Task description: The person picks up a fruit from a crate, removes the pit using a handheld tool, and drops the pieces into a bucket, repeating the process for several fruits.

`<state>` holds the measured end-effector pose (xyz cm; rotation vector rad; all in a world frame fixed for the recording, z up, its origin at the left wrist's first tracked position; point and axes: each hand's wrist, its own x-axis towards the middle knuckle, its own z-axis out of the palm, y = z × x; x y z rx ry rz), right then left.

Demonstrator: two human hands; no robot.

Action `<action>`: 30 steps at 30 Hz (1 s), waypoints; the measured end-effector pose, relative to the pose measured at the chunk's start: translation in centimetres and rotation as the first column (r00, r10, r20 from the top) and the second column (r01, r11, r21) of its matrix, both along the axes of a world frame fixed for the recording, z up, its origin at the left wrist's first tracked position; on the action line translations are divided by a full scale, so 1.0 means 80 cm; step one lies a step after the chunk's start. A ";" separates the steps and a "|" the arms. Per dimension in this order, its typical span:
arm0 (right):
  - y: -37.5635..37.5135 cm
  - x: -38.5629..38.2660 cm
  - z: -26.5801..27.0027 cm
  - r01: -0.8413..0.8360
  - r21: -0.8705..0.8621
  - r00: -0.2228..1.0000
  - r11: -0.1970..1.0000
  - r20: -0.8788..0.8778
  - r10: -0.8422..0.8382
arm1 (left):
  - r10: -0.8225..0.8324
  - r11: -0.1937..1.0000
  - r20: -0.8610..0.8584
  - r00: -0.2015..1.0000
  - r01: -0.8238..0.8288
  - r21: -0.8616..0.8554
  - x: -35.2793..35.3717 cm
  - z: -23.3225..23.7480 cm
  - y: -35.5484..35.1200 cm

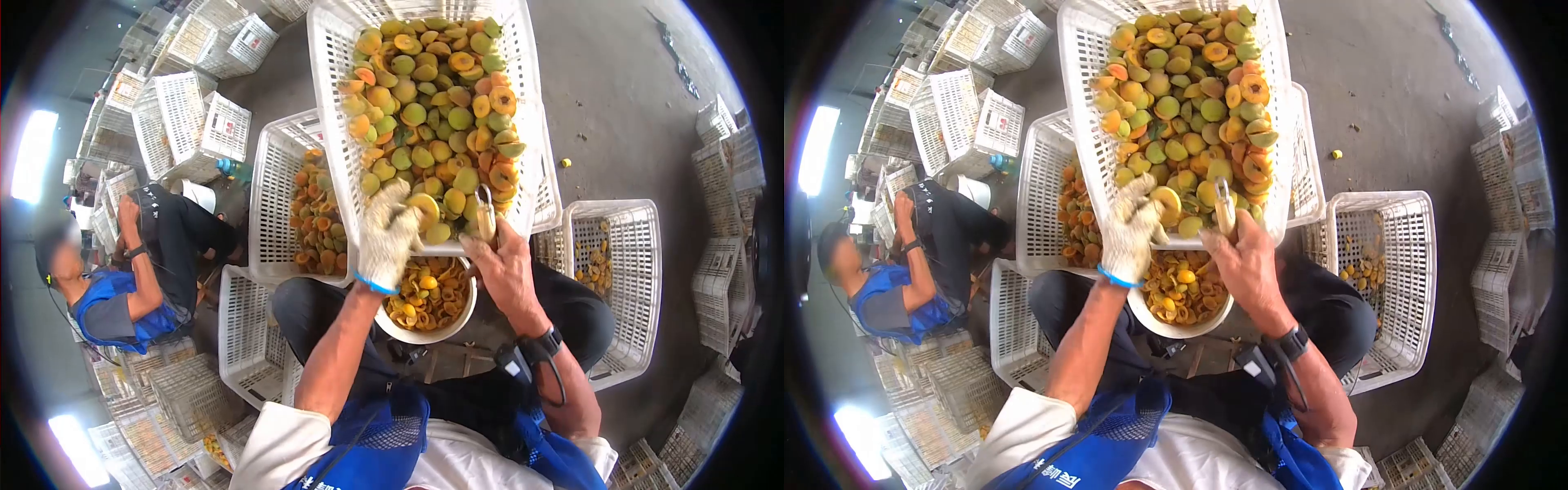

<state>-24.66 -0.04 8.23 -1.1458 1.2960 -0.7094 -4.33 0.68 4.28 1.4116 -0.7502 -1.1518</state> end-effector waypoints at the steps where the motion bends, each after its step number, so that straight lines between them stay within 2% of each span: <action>1: -0.006 0.005 -0.008 -0.001 -0.079 0.997 0.997 0.076 0.007 | -0.030 0.999 0.069 0.997 0.031 -0.014 -0.007 0.007 0.011; 2: -0.007 0.009 -0.018 0.003 -0.150 0.989 0.989 0.150 0.020 | -0.058 0.998 0.136 0.989 0.061 -0.018 -0.011 0.008 0.020; 3: -0.006 0.013 -0.027 -0.005 -0.100 0.973 0.995 0.231 0.028 | -0.066 0.985 0.256 0.964 0.104 -0.137 -0.014 0.003 0.022; 4: -0.004 0.017 -0.033 -0.012 -0.094 0.974 0.996 0.224 0.033 | -0.053 0.948 0.433 0.900 0.181 -0.261 -0.015 0.000 0.026; 6: 0.001 0.026 -0.041 0.076 -0.041 0.933 0.996 0.356 -0.057 | -0.131 0.951 0.448 0.884 0.240 -0.196 -0.012 0.006 0.039; 7: -0.001 0.022 -0.049 0.063 0.004 0.945 0.998 0.321 -0.061 | -0.137 0.951 0.443 0.886 0.243 -0.191 -0.008 0.007 0.040; 8: -0.003 0.022 -0.052 0.068 0.009 0.947 0.998 0.316 -0.067 | -0.193 0.970 0.160 0.968 0.213 -0.120 -0.002 0.007 0.040; 9: -0.004 0.023 -0.056 0.077 0.014 0.945 0.997 0.318 -0.077 | -0.206 0.979 -0.141 0.968 0.203 -0.038 0.001 0.005 0.039; 10: -0.005 0.026 -0.060 0.080 0.023 0.944 0.997 0.320 -0.083 | -0.235 0.949 -0.039 0.971 0.220 -0.224 0.001 -0.009 0.032; 11: -0.006 0.031 -0.065 0.097 -0.040 0.937 0.995 0.340 -0.078 | -0.248 0.965 -0.160 0.955 0.228 -0.131 0.006 -0.022 0.030; 12: -0.006 0.037 -0.065 0.083 -0.019 0.939 0.996 0.336 -0.072 | -0.241 0.970 -0.281 0.929 0.241 -0.035 0.009 -0.026 0.027; 13: -0.006 0.043 -0.060 0.086 -0.041 0.938 0.995 0.339 -0.067 | -0.201 0.970 -0.444 0.873 0.240 0.032 0.008 -0.023 0.023; 14: -0.008 0.047 -0.060 0.094 -0.070 0.937 0.993 0.343 -0.064 | -0.161 0.970 -0.729 0.665 0.243 0.008 0.012 -0.045 0.024; 15: -0.009 0.050 -0.071 0.051 -0.170 0.975 0.984 0.224 -0.012 | -0.265 0.956 -0.378 0.887 0.292 0.013 0.010 -0.079 0.027; 16: -0.008 0.050 -0.064 0.049 -0.158 0.975 0.986 0.220 -0.013 | -0.341 0.940 0.037 0.939 0.340 0.040 0.003 -0.087 0.027; 17: -0.008 0.050 -0.052 0.000 -0.181 0.995 0.984 0.095 0.017 | -0.341 0.940 0.029 0.940 0.339 0.047 0.006 -0.092 0.030; 18: -0.009 0.051 -0.046 -0.053 -0.199 0.998 0.979 -0.031 0.047 | -0.285 0.938 -0.185 0.941 0.313 0.148 0.009 -0.067 0.026; 19: -0.009 0.052 -0.048 -0.036 -0.189 0.999 0.981 -0.013 0.034 | -0.195 0.920 -0.381 0.904 0.304 0.249 0.013 -0.053 0.024; 20: -0.008 0.052 -0.049 -0.041 -0.185 0.999 0.982 -0.016 0.038 | -0.189 0.920 -0.385 0.903 0.300 0.252 0.017 -0.065 0.027; 21: -0.007 0.051 -0.049 -0.004 -0.191 1.000 0.982 -0.002 0.004 | -0.355 0.929 -0.008 0.935 0.354 0.104 0.021 -0.073 0.029; 22: -0.007 0.049 -0.048 0.033 -0.198 0.999 0.980 0.012 -0.031 | -0.410 0.893 0.388 0.825 0.450 -0.015 0.025 -0.080 0.029; 23: -0.008 0.042 -0.042 -0.050 -0.200 0.988 0.978 -0.152 0.019 | -0.297 0.948 0.293 0.909 0.318 -0.029 0.021 -0.089 0.028; 24: -0.004 0.042 -0.042 -0.055 -0.201 0.988 0.978 -0.152 0.024 | -0.291 0.949 0.293 0.911 0.313 -0.029 0.022 -0.086 0.026; 25: 0.000 0.041 -0.041 -0.105 -0.297 0.980 0.949 -0.192 0.048 | -0.270 0.963 0.044 0.962 0.270 0.007 0.023 -0.083 0.024; 26: 0.006 0.039 -0.040 -0.154 -0.388 0.970 0.909 -0.233 0.065 | -0.223 0.970 -0.206 0.953 0.238 0.053 0.023 -0.080 0.023; 27: 0.012 0.037 -0.048 -0.220 -0.377 0.947 0.900 -0.302 0.106 | -0.222 0.970 -0.207 0.953 0.238 0.051 0.025 -0.071 0.021; 28: 0.018 0.036 -0.052 -0.222 -0.377 0.947 0.899 -0.304 0.106 | -0.189 0.969 -0.598 0.779 0.248 0.016 0.029 -0.061 0.019; 29: 0.024 0.037 -0.054 -0.259 -0.340 0.925 0.904 -0.359 0.129 | -0.132 0.970 -0.879 0.458 0.242 -0.019 0.030 -0.056 0.020; 30: 0.027 0.040 -0.053 -0.292 -0.300 0.899 0.908 -0.410 0.154 | -0.129 0.970 -0.880 0.457 0.242 -0.017 0.025 -0.061 0.020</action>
